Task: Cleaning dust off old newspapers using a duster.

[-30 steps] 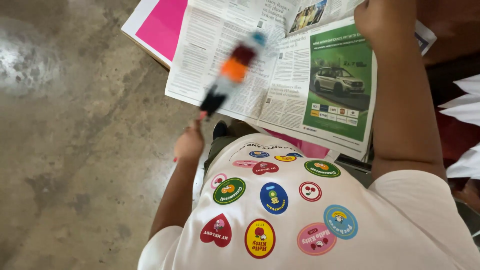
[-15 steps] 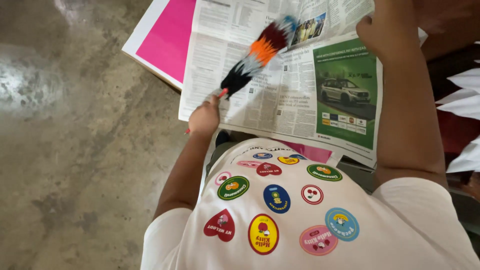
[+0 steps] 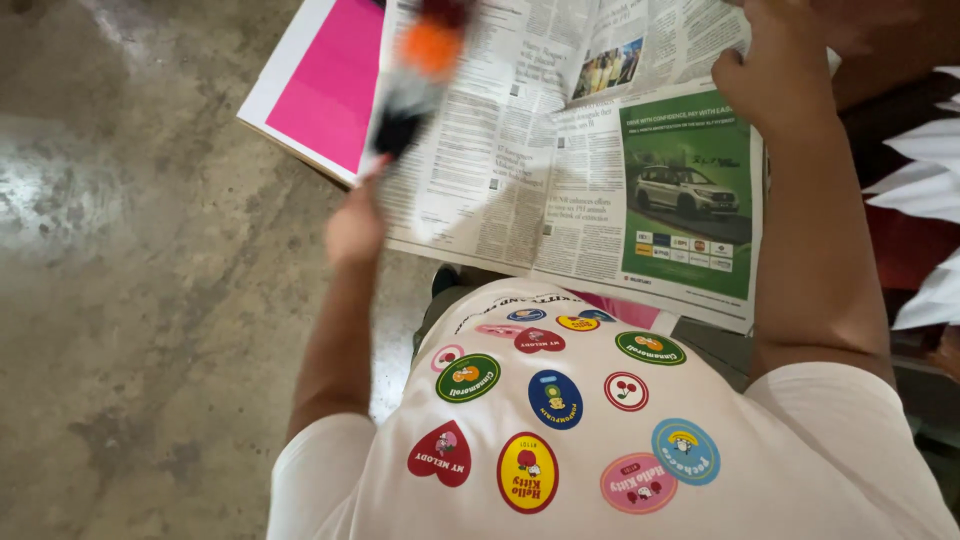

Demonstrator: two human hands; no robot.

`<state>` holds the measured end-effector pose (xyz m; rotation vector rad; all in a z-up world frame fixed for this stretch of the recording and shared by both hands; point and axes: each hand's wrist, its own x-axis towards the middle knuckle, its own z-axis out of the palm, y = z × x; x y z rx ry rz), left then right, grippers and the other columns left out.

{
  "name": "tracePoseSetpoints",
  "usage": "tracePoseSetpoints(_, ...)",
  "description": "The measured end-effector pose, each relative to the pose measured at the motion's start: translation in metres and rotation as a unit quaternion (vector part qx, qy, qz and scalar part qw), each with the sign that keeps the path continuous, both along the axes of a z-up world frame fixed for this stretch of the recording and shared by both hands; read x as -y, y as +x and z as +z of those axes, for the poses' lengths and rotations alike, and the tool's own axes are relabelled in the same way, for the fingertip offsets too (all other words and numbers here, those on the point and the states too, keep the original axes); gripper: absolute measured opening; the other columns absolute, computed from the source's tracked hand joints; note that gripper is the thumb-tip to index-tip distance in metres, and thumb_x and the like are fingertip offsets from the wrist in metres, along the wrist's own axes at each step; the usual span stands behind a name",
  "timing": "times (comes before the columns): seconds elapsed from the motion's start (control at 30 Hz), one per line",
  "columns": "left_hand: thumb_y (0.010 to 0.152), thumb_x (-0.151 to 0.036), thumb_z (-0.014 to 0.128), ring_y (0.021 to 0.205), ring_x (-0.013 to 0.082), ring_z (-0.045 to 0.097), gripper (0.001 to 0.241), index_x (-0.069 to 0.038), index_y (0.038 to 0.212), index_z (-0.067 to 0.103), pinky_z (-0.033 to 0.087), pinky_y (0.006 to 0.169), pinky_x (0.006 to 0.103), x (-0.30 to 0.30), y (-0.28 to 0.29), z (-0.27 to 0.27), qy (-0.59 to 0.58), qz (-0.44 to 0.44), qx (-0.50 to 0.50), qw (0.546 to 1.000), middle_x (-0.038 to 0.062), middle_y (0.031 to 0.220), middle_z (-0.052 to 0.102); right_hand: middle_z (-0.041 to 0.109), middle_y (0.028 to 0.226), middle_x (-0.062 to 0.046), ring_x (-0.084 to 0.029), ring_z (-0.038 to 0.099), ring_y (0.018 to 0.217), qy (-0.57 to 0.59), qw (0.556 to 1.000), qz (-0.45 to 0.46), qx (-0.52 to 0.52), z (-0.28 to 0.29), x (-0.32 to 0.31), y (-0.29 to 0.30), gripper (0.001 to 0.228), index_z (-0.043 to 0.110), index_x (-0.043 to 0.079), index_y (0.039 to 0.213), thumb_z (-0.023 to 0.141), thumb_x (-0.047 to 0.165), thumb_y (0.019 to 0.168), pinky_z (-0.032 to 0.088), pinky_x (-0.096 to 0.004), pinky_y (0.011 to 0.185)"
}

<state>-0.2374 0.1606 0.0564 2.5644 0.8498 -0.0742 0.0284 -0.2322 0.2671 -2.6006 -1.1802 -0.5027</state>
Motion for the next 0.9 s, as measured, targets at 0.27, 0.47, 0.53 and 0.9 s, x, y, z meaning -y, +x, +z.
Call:
tracePoseSetpoints(0.27, 0.103, -0.020, 0.037, 0.085, 0.0408, 0.072, 0.035, -0.014, 0.136, 0.047, 0.057, 0.072, 0.0565, 0.053, 0.116, -0.028, -0.025, -0.082, 0.033, 0.996, 0.020, 0.100, 0.072, 0.063, 0.125, -0.033, -0.046, 0.063, 0.100, 0.018, 0.999, 0.036, 0.004, 0.001, -0.026, -0.006, 0.055, 0.067, -0.013, 0.136, 0.068, -0.017, 0.081, 0.052, -0.051, 0.083)
tracePoseSetpoints(0.47, 0.108, -0.027, 0.031, 0.087, 0.0388, 0.072, 0.032, -0.011, 0.128, 0.051, 0.057, 0.071, 0.0549, -0.027, 0.118, -0.048, -0.039, 0.065, 0.030, 0.997, 0.019, 0.100, 0.073, 0.061, 0.129, -0.030, -0.044, 0.064, 0.102, 0.019, 0.999, -0.004, -0.025, -0.001, -0.014, -0.004, 0.061, 0.065, -0.009, 0.138, 0.066, -0.018, 0.078, 0.052, -0.050, 0.085)
tracePoseSetpoints(0.53, 0.107, -0.023, 0.036, 0.087, 0.0422, 0.072, 0.025, -0.007, 0.116, 0.052, 0.057, 0.075, 0.0562, -0.033, 0.119, -0.044, -0.036, 0.081, 0.052, 0.995, 0.021, 0.098, 0.073, 0.062, 0.129, -0.030, -0.046, 0.062, 0.105, 0.023, 0.999, 0.023, -0.002, -0.008, -0.005, 0.000, 0.060, 0.067, -0.012, 0.136, 0.065, -0.018, 0.077, 0.051, -0.050, 0.089)
tracePoseSetpoints(0.9, 0.109, -0.027, 0.027, 0.081, 0.0377, 0.072, 0.037, -0.011, 0.130, 0.053, 0.057, 0.066, 0.0561, -0.019, 0.123, -0.032, -0.033, 0.049, 0.014, 0.998, 0.017, 0.096, 0.073, 0.057, 0.129, -0.030, -0.044, 0.055, 0.116, 0.120, 0.988, -0.031, -0.096, -0.045, 0.038, 0.024, 0.062, 0.062, -0.015, 0.140, 0.059, -0.019, 0.079, 0.042, -0.045, 0.102)
